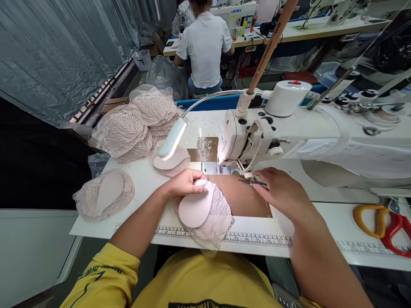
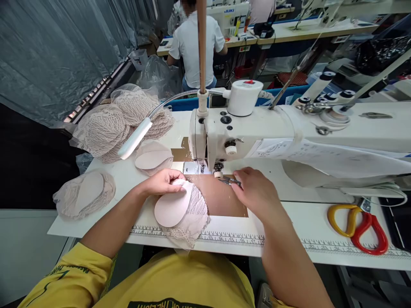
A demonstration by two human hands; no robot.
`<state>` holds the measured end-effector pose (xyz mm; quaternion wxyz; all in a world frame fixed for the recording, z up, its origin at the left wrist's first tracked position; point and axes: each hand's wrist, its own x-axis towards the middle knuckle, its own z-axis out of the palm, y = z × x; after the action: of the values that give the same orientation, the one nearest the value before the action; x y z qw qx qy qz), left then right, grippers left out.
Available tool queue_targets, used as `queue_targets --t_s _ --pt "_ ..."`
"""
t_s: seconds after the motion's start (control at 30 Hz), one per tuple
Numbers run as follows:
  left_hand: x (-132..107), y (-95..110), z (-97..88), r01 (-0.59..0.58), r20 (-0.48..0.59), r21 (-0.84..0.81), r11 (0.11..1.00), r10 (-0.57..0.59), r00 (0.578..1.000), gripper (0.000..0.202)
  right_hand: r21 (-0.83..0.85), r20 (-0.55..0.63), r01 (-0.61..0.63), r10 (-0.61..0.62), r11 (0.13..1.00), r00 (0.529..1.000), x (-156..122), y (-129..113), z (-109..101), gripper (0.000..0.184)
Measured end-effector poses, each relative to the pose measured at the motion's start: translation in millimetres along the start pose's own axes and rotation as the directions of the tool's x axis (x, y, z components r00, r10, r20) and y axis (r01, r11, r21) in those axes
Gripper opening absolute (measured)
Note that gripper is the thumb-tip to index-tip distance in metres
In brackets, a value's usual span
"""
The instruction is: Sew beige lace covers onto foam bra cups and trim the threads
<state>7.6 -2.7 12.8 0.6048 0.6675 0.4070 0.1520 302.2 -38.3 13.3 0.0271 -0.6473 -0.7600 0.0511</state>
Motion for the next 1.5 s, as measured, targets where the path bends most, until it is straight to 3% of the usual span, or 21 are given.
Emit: queue_targets --t_s 0.17,0.33,0.43,0.53,0.7,0.9,1.03,1.17,1.27,1.33,1.4,1.5 --pt "-3 -3 -6.1 -0.014 -0.011 0.019 1.000 0.014 1.000 0.025 -0.056 0.171 -0.008 0.018 0.998 0.985 -2 7 1 0.031" --pt "-11 -3 -18.9 -0.020 0.048 0.001 1.000 0.020 0.999 0.035 -0.170 0.133 0.095 -0.072 0.981 0.989 -3 -10 5 0.037" --pt "-13 -7 -24.9 -0.040 0.067 -0.024 0.999 0.042 0.997 0.044 -0.212 0.108 0.103 -0.081 0.972 0.991 -4 -14 9 0.038" --pt "-15 -9 -28.7 -0.077 0.112 -0.063 0.995 0.084 0.990 0.058 -0.195 0.156 0.091 -0.060 0.977 0.986 -6 -13 11 0.039" --pt "-21 -4 -31.6 -0.056 0.189 -0.167 0.984 0.088 0.978 0.073 -0.035 0.194 0.094 -0.085 0.995 0.977 -9 -13 4 0.041" --pt "-23 -2 -28.0 -0.089 0.145 -0.226 0.970 0.124 0.982 0.070 0.216 0.214 0.110 -0.157 0.970 0.964 -8 -31 -3 0.024" --pt "-21 -1 -19.1 -0.113 0.144 -0.258 0.960 0.154 0.978 0.071 0.373 0.049 0.205 -0.240 0.905 0.969 -4 -42 9 0.026" --pt "-17 1 -5.9 -0.123 0.141 -0.320 0.939 0.175 0.974 0.070 0.630 -0.144 0.328 -0.309 0.704 0.940 0 -57 19 0.020" --pt "-14 2 2.8 -0.151 0.154 -0.346 0.926 0.215 0.964 0.067 0.729 -0.071 0.242 -0.282 0.640 0.957 3 -70 20 0.027" --pt "-13 2 5.2 -0.160 0.153 -0.327 0.931 0.219 0.964 0.065 0.750 0.020 0.186 -0.302 0.635 0.953 4 -74 19 0.022" --pt "-13 2 3.6 -0.152 0.131 -0.252 0.956 0.190 0.973 0.065 0.761 0.078 0.140 -0.304 0.633 0.949 5 -74 18 0.016" --pt "-14 1 -3.7 -0.124 0.067 -0.091 0.988 0.130 0.989 0.063 0.762 0.137 0.068 -0.262 0.644 0.955 6 -67 19 0.023"
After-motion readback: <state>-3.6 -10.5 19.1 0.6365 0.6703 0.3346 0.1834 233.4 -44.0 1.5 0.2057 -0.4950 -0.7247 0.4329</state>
